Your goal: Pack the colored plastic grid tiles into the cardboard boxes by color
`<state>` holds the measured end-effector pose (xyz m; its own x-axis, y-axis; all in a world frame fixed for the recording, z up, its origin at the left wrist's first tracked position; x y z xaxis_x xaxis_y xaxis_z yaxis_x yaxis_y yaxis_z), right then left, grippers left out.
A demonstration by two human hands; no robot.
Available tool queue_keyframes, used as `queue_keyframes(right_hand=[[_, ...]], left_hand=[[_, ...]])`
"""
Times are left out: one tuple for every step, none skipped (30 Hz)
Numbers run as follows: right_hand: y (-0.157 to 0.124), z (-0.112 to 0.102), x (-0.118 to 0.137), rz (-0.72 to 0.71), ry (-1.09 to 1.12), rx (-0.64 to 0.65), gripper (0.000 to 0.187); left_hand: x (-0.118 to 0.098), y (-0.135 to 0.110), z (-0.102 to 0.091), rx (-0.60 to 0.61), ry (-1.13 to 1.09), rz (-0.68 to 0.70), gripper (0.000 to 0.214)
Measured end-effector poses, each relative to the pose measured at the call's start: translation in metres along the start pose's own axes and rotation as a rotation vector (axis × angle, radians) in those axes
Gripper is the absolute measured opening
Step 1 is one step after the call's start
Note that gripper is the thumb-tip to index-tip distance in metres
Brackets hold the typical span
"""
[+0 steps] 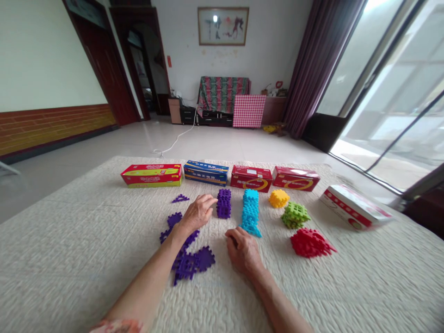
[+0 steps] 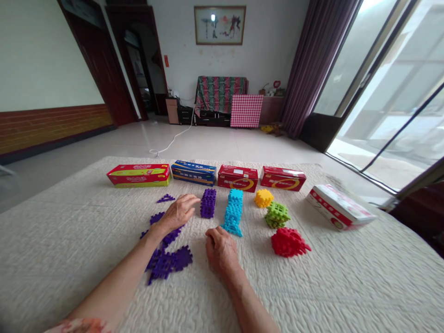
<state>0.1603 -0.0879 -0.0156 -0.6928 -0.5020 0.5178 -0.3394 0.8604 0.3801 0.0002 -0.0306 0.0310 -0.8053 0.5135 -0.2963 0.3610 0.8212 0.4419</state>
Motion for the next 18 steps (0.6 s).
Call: queue_keyframes(right_hand=[[0.000, -0.001, 0.001, -0.010, 0.001, 0.000, 0.019], [-0.001, -0.002, 0.002, -0.022, -0.001, 0.003, 0.019], [-0.001, -0.003, 0.003, -0.036, -0.008, 0.007, 0.019], [-0.002, -0.004, 0.004, -0.053, -0.019, 0.014, 0.019], [-0.003, -0.005, 0.004, -0.072, -0.032, 0.021, 0.019], [-0.005, -0.007, 0.004, -0.090, -0.046, 0.028, 0.020], [-0.007, -0.009, 0.004, -0.107, -0.059, 0.035, 0.020], [-0.010, -0.011, 0.002, -0.123, -0.071, 0.043, 0.021], [-0.013, -0.014, 0.001, -0.135, -0.083, 0.048, 0.021], [-0.016, -0.016, -0.002, -0.144, -0.094, 0.053, 0.021], [-0.019, -0.018, -0.005, -0.149, -0.103, 0.055, 0.021], [-0.021, -0.021, -0.008, -0.149, -0.111, 0.053, 0.021], [-0.023, -0.023, -0.010, -0.145, -0.118, 0.046, 0.020], [-0.025, -0.025, -0.013, -0.138, -0.124, 0.039, 0.020], [-0.026, -0.026, -0.015, -0.132, -0.128, 0.032, 0.020], [-0.027, -0.026, -0.016, -0.128, -0.130, 0.028, 0.020], [-0.027, -0.027, -0.016, -0.124, -0.130, 0.026, 0.020], [-0.026, -0.026, -0.016, -0.121, -0.129, 0.029, 0.020]], left_hand=[[0.011, -0.005, -0.007, 0.005, 0.013, -0.044, 0.040], [0.023, -0.011, -0.014, 0.010, 0.026, -0.095, 0.039], [0.034, -0.018, -0.020, 0.012, 0.037, -0.132, 0.038], [0.043, -0.025, -0.026, 0.011, 0.048, -0.162, 0.037], [0.051, -0.032, -0.031, 0.011, 0.055, -0.186, 0.036], [0.057, -0.039, -0.034, 0.011, 0.060, -0.203, 0.035], [0.060, -0.045, -0.035, 0.013, 0.061, -0.216, 0.034], [0.062, -0.050, -0.034, 0.016, 0.060, -0.225, 0.033], [0.061, -0.054, -0.032, 0.020, 0.056, -0.230, 0.032], [0.059, -0.057, -0.028, 0.025, 0.051, -0.233, 0.031], [0.055, -0.058, -0.024, 0.029, 0.046, -0.236, 0.030], [0.051, -0.059, -0.019, 0.034, 0.042, -0.239, 0.028], [0.047, -0.059, -0.015, 0.037, 0.040, -0.243, 0.026], [0.043, -0.058, -0.011, 0.041, 0.039, -0.246, 0.025], [0.039, -0.057, -0.007, 0.044, 0.041, -0.250, 0.024], [0.035, -0.057, -0.004, 0.047, 0.043, -0.253, 0.023], [0.033, -0.056, -0.002, 0.052, 0.045, -0.257, 0.023], [0.031, -0.055, 0.000, 0.058, 0.048, -0.260, 0.023]])
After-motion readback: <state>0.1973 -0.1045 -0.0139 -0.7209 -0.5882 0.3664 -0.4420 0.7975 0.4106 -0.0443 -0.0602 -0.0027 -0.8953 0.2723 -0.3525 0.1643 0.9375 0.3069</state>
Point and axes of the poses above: each hand's wrist, its own y-axis towards the middle knuckle, its own z-axis out of the palm, x = y × z, the point moved 7 cm from there along y, towards the middle knuckle, and after that the axes turned 2 degrees about -y, right-handed, at the moved point
